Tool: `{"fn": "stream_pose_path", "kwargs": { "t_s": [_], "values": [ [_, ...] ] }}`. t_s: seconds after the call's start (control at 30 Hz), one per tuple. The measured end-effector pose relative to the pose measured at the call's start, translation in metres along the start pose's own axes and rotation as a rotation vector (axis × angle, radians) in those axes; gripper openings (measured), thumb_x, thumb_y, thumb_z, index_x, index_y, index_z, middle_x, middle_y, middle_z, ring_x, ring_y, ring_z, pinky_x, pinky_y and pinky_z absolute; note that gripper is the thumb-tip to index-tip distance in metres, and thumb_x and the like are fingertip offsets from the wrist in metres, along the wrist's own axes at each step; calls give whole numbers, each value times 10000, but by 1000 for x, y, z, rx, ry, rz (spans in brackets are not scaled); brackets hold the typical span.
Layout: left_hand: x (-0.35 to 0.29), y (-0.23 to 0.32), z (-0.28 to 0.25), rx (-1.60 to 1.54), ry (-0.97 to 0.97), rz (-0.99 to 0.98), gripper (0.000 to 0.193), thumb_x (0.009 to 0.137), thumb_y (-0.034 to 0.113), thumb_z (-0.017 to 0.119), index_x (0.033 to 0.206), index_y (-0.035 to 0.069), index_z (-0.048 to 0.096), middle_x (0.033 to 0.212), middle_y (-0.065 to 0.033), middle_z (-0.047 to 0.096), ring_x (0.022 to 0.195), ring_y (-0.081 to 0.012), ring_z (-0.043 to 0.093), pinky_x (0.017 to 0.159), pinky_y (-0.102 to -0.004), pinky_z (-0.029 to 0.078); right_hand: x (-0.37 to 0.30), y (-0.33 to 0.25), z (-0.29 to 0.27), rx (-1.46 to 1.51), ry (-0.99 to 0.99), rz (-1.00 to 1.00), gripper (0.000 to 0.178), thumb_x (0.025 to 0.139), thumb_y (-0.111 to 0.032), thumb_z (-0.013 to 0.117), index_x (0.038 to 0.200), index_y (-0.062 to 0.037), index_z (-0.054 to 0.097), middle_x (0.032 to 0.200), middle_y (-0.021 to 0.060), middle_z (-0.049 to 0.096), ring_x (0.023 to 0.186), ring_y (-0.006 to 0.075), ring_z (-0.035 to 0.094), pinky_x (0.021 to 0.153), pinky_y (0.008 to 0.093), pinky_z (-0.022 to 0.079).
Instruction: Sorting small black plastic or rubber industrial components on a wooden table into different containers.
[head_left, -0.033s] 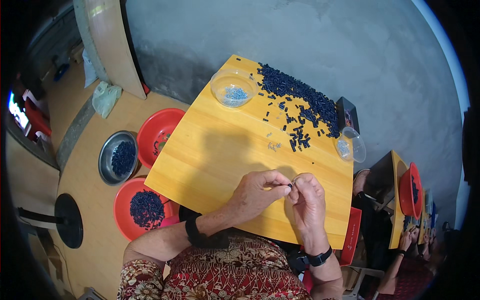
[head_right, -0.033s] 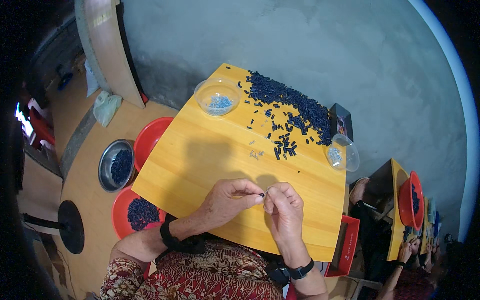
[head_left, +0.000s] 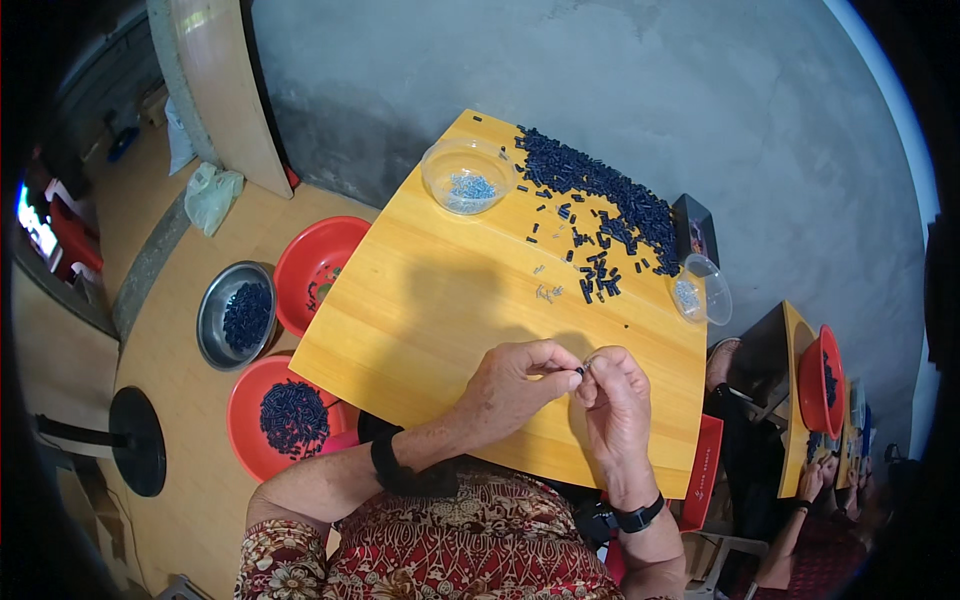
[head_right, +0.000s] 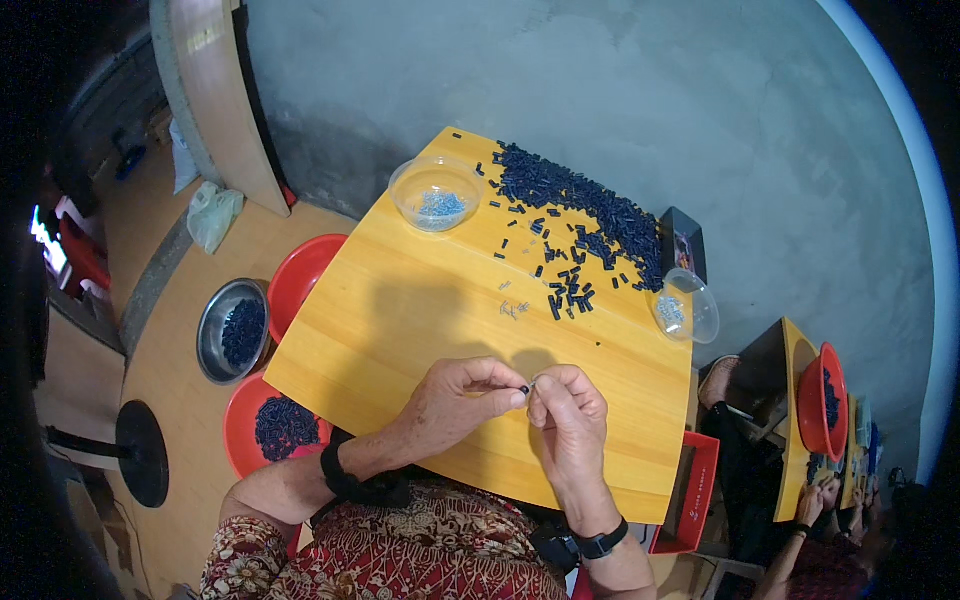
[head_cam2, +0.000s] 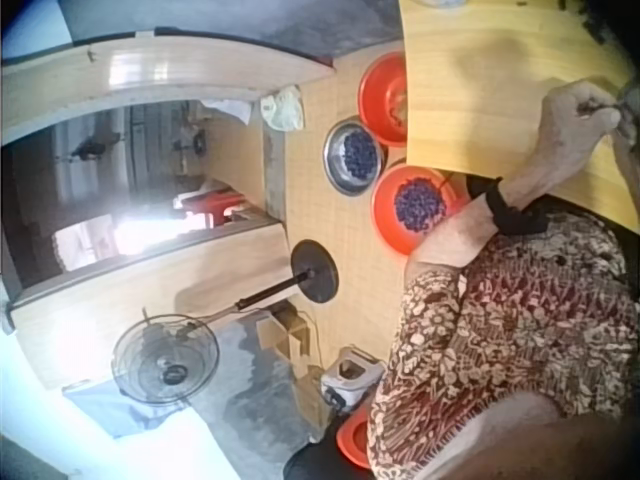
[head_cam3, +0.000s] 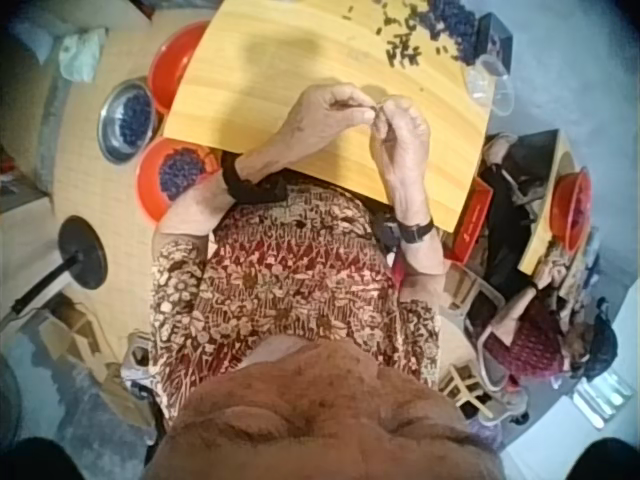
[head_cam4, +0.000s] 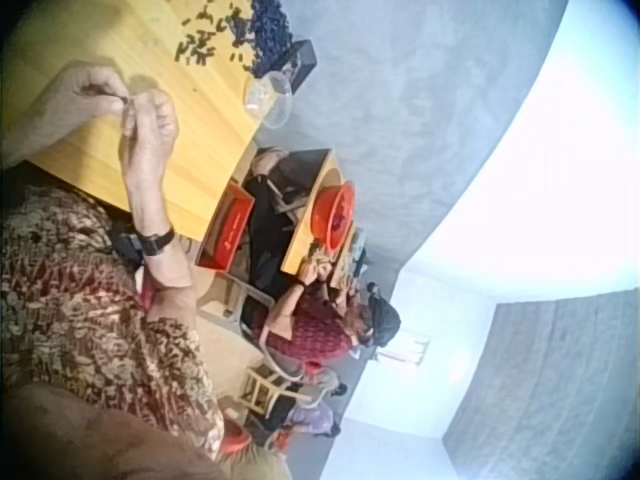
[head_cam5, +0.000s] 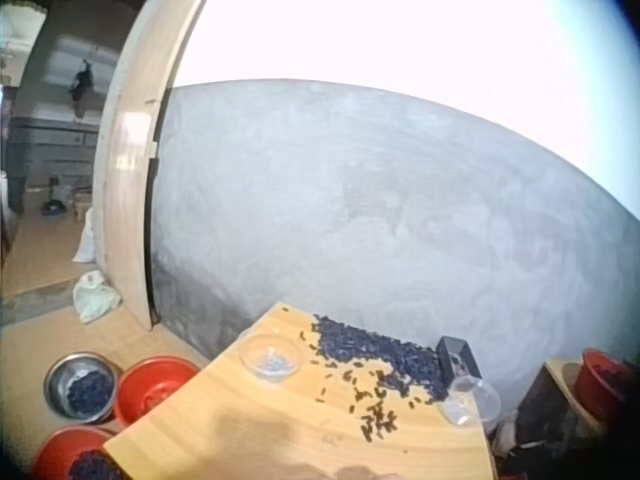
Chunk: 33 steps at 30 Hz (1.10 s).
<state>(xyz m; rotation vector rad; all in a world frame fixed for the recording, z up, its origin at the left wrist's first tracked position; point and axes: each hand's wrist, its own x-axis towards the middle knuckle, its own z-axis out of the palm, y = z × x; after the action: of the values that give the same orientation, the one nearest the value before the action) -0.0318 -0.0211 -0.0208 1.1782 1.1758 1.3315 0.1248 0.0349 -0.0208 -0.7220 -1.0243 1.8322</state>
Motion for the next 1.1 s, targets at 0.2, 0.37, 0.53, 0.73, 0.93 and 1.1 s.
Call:
{"fn": "stream_pose_path", "kwargs": {
  "t_s": [0.2, 0.37, 0.53, 0.73, 0.93, 1.1],
  "values": [
    [1, -5, -1, -71, 2, -2, 167, 891, 99, 676, 1004, -24, 677, 885, -25, 684, 844, -53, 600, 772, -225, 499, 0, 5, 1, -157, 25, -117, 39, 899, -44, 639, 911, -14, 616, 715, 10, 604, 589, 61, 491, 557, 191, 396],
    [1, -9, -2, -122, -9, -36, 168, 890, 96, 681, 1001, -31, 676, 896, -17, 674, 851, -54, 592, 771, -223, 497, -1, 4, 3, -281, 34, -192, 41, 895, -43, 647, 906, -12, 623, 704, -16, 595, 594, 41, 497, 550, 186, 390],
    [1, -9, -1, -130, -8, -50, 173, 886, 100, 688, 999, -31, 674, 902, -9, 666, 851, -52, 584, 764, -221, 494, -2, 5, -2, -385, 12, -236, 44, 896, -46, 655, 912, -13, 629, 746, -27, 613, 631, 24, 502, 576, 176, 397],
    [1, -8, -1, -91, 21, -49, 156, 882, 93, 688, 982, -26, 681, 879, -3, 667, 832, -45, 579, 750, -217, 487, -4, 4, 1, -440, -19, -286, 31, 893, -25, 657, 908, -16, 631, 792, -33, 622, 678, 10, 507, 610, 164, 403],
    [0, -7, 0, -55, 8, -12, 153, 883, 90, 679, 987, -21, 683, 879, -3, 675, 835, -45, 583, 753, -222, 489, -4, 5, -3, -490, -8, -339, 35, 886, -15, 662, 896, -19, 628, 799, -36, 612, 687, 10, 509, 614, 164, 407],
    [0, -9, -1, -57, 26, -4, 144, 884, 79, 674, 985, -23, 684, 884, -11, 681, 846, -50, 591, 768, -224, 494, -4, 5, -3, -488, -2, -303, 36, 883, -2, 655, 886, -21, 625, 800, -34, 604, 693, 13, 509, 609, 172, 407]
  ]
}}
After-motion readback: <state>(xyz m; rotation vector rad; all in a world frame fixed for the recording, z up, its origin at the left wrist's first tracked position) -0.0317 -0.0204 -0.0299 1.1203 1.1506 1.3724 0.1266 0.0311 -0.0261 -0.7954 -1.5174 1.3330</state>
